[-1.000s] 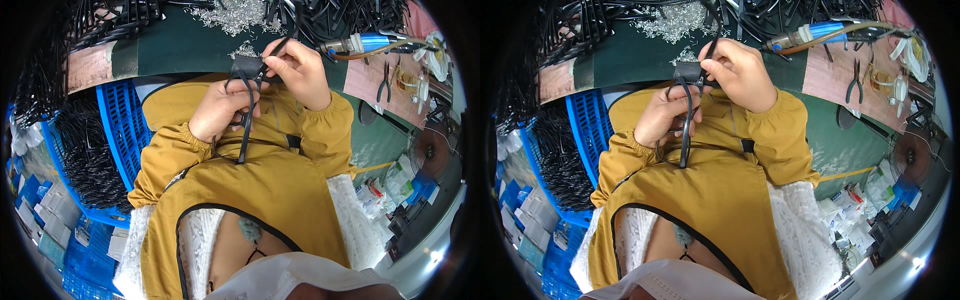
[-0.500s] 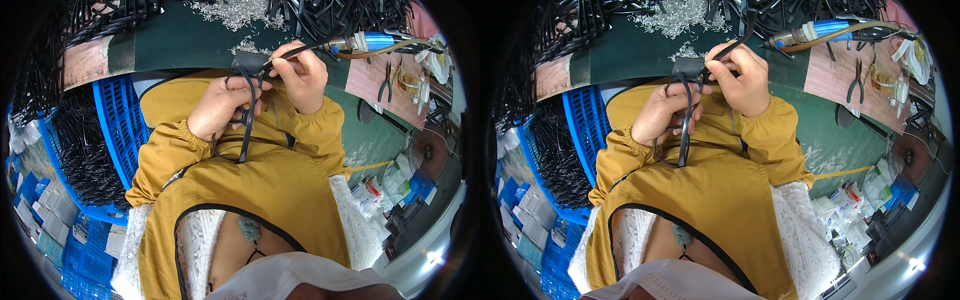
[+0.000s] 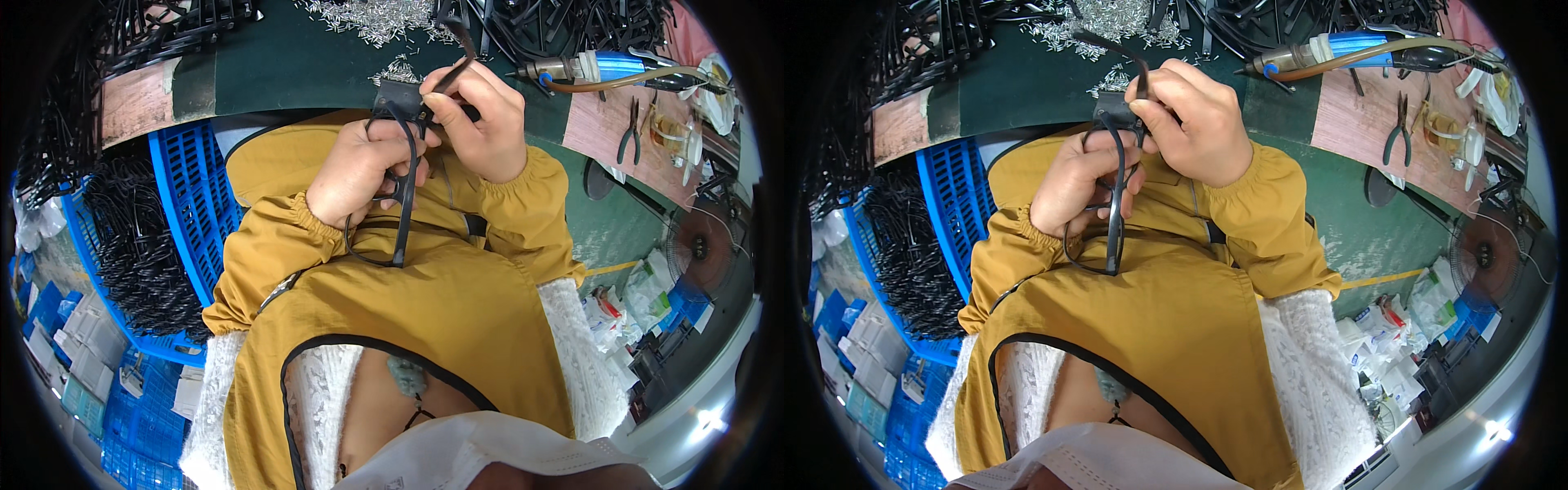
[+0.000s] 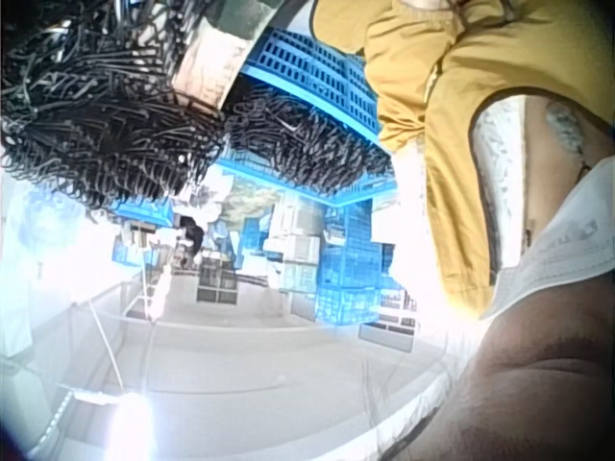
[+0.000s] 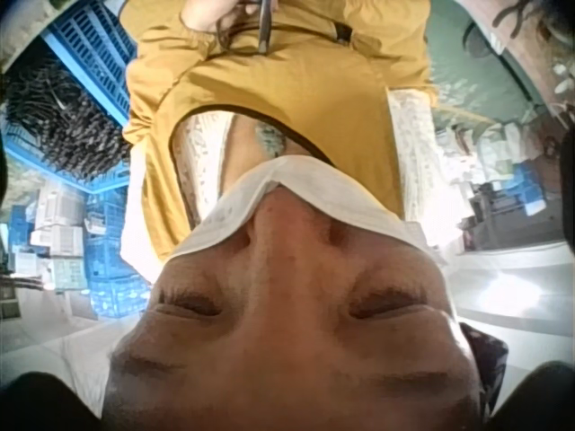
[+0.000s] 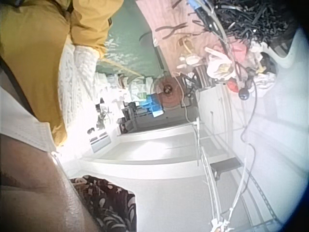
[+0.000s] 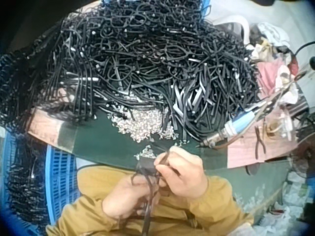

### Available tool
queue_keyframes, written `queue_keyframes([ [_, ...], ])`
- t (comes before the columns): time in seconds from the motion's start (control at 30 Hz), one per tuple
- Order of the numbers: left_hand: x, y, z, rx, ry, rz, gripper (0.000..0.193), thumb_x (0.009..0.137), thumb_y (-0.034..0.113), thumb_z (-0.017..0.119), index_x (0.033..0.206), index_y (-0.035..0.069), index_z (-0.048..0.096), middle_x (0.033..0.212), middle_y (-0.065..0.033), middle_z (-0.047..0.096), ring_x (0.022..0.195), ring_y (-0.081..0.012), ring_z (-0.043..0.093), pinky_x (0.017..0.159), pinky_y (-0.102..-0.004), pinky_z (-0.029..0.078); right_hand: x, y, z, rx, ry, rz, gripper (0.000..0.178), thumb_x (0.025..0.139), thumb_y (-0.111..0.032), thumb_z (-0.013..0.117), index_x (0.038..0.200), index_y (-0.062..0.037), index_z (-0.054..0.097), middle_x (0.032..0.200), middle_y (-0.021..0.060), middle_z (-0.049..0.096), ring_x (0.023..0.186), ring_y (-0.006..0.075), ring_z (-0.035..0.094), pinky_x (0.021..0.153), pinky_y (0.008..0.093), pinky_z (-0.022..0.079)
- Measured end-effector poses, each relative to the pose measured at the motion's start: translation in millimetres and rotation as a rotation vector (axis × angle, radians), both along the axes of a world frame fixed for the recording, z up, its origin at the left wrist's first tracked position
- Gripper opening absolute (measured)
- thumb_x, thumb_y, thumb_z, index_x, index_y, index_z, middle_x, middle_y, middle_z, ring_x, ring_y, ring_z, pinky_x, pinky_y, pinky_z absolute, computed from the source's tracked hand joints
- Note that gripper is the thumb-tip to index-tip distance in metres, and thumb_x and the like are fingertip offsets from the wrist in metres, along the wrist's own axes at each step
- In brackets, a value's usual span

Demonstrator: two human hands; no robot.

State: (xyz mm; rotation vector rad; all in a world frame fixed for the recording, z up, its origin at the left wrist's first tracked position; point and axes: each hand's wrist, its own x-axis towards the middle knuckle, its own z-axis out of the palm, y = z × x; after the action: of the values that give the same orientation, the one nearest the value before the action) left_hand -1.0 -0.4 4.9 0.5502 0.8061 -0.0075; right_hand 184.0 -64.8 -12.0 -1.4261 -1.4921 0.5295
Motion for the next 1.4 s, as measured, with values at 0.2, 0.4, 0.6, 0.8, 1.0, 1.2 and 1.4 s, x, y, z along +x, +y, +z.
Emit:
queue_keyframes([
  [0.2, -0.7, -3.1, -1.7, -0.113, 0.011, 0.026, 0.027, 0.102, 0.025, 0.059, 0.116, 0.004, 0.066, 0.074, -0.0053, 0.064, 0.05, -0.0125, 0.059, 0.039, -0.0232, 0.037, 6.3, -18.6, 30.6, 0.087, -0.144, -0.072, 0.013, 0.091, 0.002, 0.071, 0.103, 0.0057, 0.069, 0.089, 0.0137, 0.07, 0.076, 0.021, 0.069, 0.065, 0.0263, 0.053],
  [0.4, 5.9, -19.6, -11.4, -0.395, -0.061, 0.107, 0.031, 0.104, 0.034, 0.057, 0.124, 0.011, 0.063, 0.077, -0.002, 0.063, 0.052, -0.0124, 0.057, 0.039, -0.0232, 0.035, 92.0, -16.2, 39.5, 0.496, 0.098, -0.887, 0.038, 0.109, -0.025, 0.038, 0.123, 0.0059, 0.054, 0.114, 0.0192, 0.062, 0.106, 0.029, 0.062, 0.094, 0.0424, 0.054],
  [0.6, 13.6, -35.4, -21.4, -0.483, -0.154, 0.208, 0.027, 0.107, 0.033, 0.053, 0.122, 0.013, 0.063, 0.076, 0.0, 0.059, 0.05, -0.0118, 0.048, 0.044, -0.0265, 0.034, 107.8, 16.3, -7.0, 0.552, 0.631, -0.399, 0.049, 0.104, -0.042, 0.049, 0.126, 0.002, 0.053, 0.09, 0.0121, 0.063, 0.085, 0.0209, 0.058, 0.073, 0.0334, 0.051],
  [0.8, 14.6, -38.0, -32.5, -0.507, -0.222, 0.21, 0.026, 0.105, 0.035, 0.054, 0.119, 0.016, 0.065, 0.077, -0.002, 0.063, 0.055, -0.0157, 0.057, 0.05, -0.0272, 0.041, 43.0, 19.2, 11.1, 0.27, 1.14, 0.401, 0.063, 0.098, -0.059, 0.062, 0.132, -0.0071, 0.051, 0.087, 0.0002, 0.05, 0.067, 0.0118, 0.045, 0.058, 0.0259, 0.04],
  [1.0, 12.8, -40.8, -38.3, -0.461, -0.262, 0.201, 0.027, 0.105, 0.039, 0.054, 0.119, 0.018, 0.064, 0.076, 0.0007, 0.062, 0.055, -0.0139, 0.056, 0.047, -0.027, 0.037, 2.5, 8.6, 20.2, 0.378, 1.005, -0.001, 0.058, 0.091, -0.049, 0.076, 0.125, -0.0084, 0.051, 0.08, 0.0029, 0.054, 0.059, 0.0138, 0.051, 0.05, 0.0278, 0.043],
  [1.2, 13.1, -38.2, -36.0, -0.444, -0.281, 0.178, 0.027, 0.104, 0.039, 0.055, 0.119, 0.018, 0.062, 0.075, -0.0001, 0.062, 0.053, -0.0146, 0.055, 0.047, -0.026, 0.037, -1.6, 9.2, 23.4, 0.457, 0.911, 0.027, 0.051, 0.102, -0.05, 0.061, 0.132, -0.0102, 0.051, 0.078, 0.0006, 0.049, 0.06, 0.0124, 0.046, 0.048, 0.0247, 0.041],
  [1.4, 13.4, -38.0, -36.4, -0.482, -0.328, 0.226, 0.029, 0.105, 0.038, 0.054, 0.118, 0.013, 0.059, 0.073, -0.0025, 0.059, 0.051, -0.0156, 0.054, 0.048, -0.0263, 0.041, -7.7, 12.4, 20.4, 0.456, 1.062, -0.042, 0.04, 0.092, -0.029, 0.079, 0.115, -0.0069, 0.054, 0.075, 0.0056, 0.052, 0.054, 0.0149, 0.049, 0.046, 0.0281, 0.042],
])
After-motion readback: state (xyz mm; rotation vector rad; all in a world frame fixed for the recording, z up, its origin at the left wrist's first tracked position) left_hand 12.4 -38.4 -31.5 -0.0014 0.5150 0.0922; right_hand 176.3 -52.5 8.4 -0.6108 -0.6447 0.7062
